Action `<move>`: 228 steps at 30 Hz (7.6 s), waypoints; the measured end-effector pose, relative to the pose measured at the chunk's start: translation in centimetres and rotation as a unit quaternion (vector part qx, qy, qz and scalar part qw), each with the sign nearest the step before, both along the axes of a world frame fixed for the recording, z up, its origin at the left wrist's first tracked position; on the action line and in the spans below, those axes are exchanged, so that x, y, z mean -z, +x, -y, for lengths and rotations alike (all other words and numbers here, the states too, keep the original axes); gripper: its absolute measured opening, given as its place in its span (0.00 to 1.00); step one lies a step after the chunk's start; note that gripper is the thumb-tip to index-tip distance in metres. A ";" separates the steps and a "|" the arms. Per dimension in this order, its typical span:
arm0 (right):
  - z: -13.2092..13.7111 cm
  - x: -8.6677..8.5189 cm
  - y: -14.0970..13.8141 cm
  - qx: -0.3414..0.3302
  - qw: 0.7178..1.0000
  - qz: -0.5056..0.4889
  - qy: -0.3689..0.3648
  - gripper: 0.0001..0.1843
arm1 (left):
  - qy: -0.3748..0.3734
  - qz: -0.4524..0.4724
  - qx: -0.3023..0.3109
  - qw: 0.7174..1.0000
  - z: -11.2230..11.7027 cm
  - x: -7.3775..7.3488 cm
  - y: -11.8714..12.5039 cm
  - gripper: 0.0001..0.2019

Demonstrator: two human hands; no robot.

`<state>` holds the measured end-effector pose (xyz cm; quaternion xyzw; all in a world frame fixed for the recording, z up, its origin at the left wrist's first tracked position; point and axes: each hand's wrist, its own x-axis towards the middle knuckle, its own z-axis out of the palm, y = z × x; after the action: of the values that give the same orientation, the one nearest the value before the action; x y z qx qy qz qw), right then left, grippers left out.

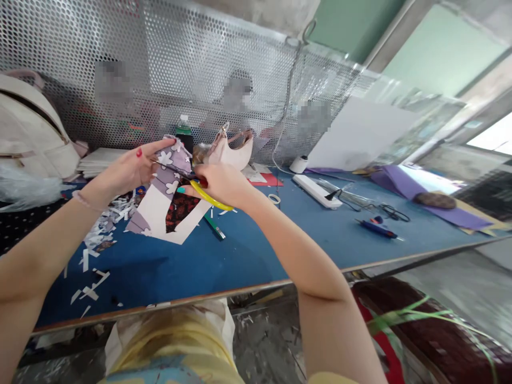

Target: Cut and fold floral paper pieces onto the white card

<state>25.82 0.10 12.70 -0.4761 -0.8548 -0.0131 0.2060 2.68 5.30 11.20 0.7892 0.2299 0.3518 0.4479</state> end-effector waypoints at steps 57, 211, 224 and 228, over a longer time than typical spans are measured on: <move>0.0 15.7 1.4 -0.041 0.960 -0.275 0.042 0.28 | 0.088 -0.186 0.039 0.978 0.7 3.1 3.2 0.40; 3.0 3.4 7.0 -0.116 0.922 0.335 0.157 0.30 | 0.320 -0.367 -0.043 0.872 6.7 3.3 4.1 0.10; 3.0 3.4 6.9 -0.092 0.918 0.357 0.144 0.29 | 0.312 -0.355 -0.037 0.881 6.4 3.3 4.1 0.09; 3.2 3.1 6.7 -0.078 0.917 0.363 0.143 0.31 | 0.309 -0.353 -0.037 0.882 6.3 3.3 4.1 0.09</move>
<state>32.49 -3.10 9.65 -0.3360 -0.8942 -0.2912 -0.0523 6.79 -1.03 7.90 0.9505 0.2811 0.1195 0.0573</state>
